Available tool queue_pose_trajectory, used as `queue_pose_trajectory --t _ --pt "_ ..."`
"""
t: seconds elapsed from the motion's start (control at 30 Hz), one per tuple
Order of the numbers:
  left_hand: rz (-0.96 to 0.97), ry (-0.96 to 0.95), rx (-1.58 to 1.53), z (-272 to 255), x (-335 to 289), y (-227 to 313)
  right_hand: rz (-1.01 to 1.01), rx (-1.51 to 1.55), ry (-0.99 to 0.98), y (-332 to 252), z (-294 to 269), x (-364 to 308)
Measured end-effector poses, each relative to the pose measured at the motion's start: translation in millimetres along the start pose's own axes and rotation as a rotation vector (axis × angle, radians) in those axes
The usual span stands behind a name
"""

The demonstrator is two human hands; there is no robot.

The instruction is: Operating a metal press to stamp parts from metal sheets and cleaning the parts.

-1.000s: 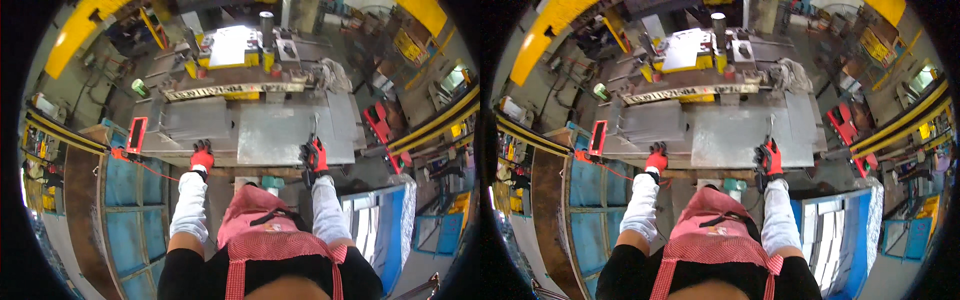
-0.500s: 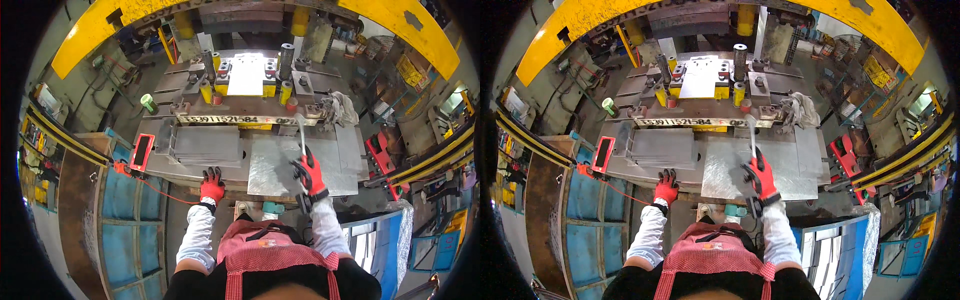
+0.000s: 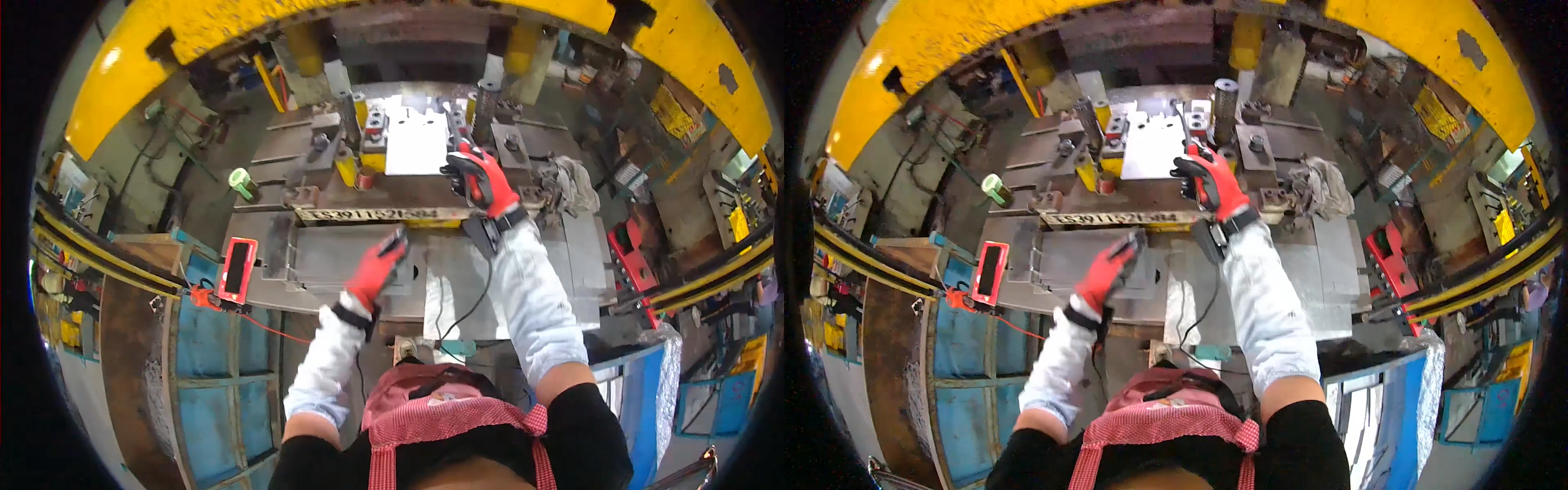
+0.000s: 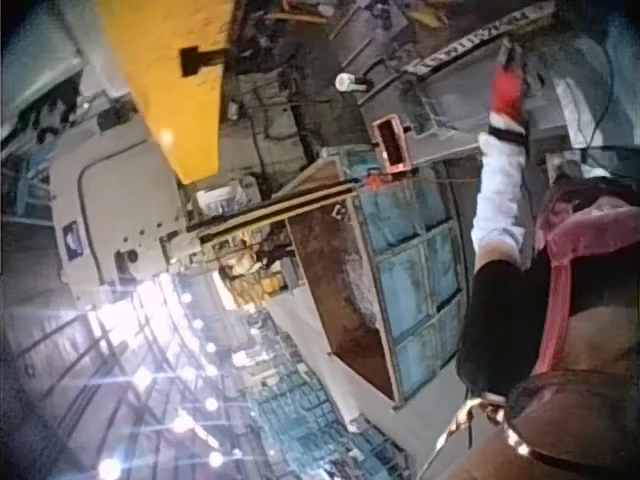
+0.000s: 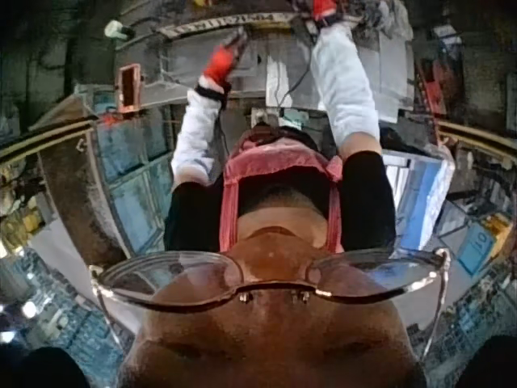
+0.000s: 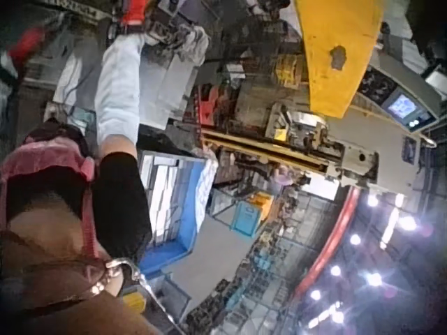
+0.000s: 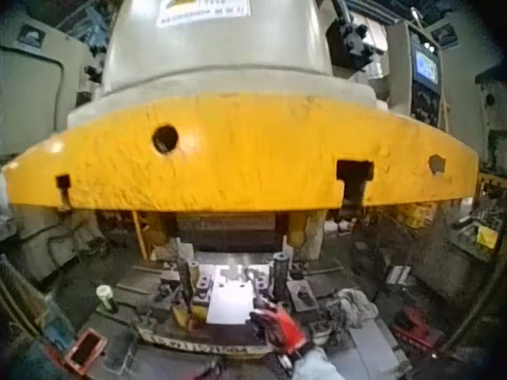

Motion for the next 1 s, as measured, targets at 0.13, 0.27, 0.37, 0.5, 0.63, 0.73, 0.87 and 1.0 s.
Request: queue_pose_trajectory --t 0.13,0.27,0.37,0.5,0.63,0.73,0.87,1.0 --pt "0.322 -0.188 -0.510 -11 59 12 0.497 0.209 0.100 -37 -6 -120" --pt "0.365 -0.246 -0.792 -24 118 17 0.689 0.451 0.253 -68 -8 -230" --pt "0.257 -0.201 -0.937 -25 162 19 0.827 0.415 0.277 -40 -9 -284" --pt "0.483 -0.026 -0.866 -36 188 4 0.870 0.428 0.247 25 -7 -300" --pt "0.671 0.184 -0.041 -68 156 -5 0.809 0.404 0.293 26 -10 -297" --pt "0.556 0.208 0.614 -56 52 55 0.794 0.294 0.340 -35 -7 -276" --pt "0.172 0.067 0.505 -51 -38 123 0.661 -0.056 0.121 -92 3 -235" --pt "0.296 -0.271 0.668 -47 -31 123 0.528 -0.355 -0.210 -123 15 -202"
Point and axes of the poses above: each hand's wrist, its own x-axis towards the middle knuckle, its own z-axis out of the palm, y = z × x, the point moved 1 cm from there along x, towards the middle knuckle, and after that the axes turned 15 degrees about -y, right-handed, at the moved point
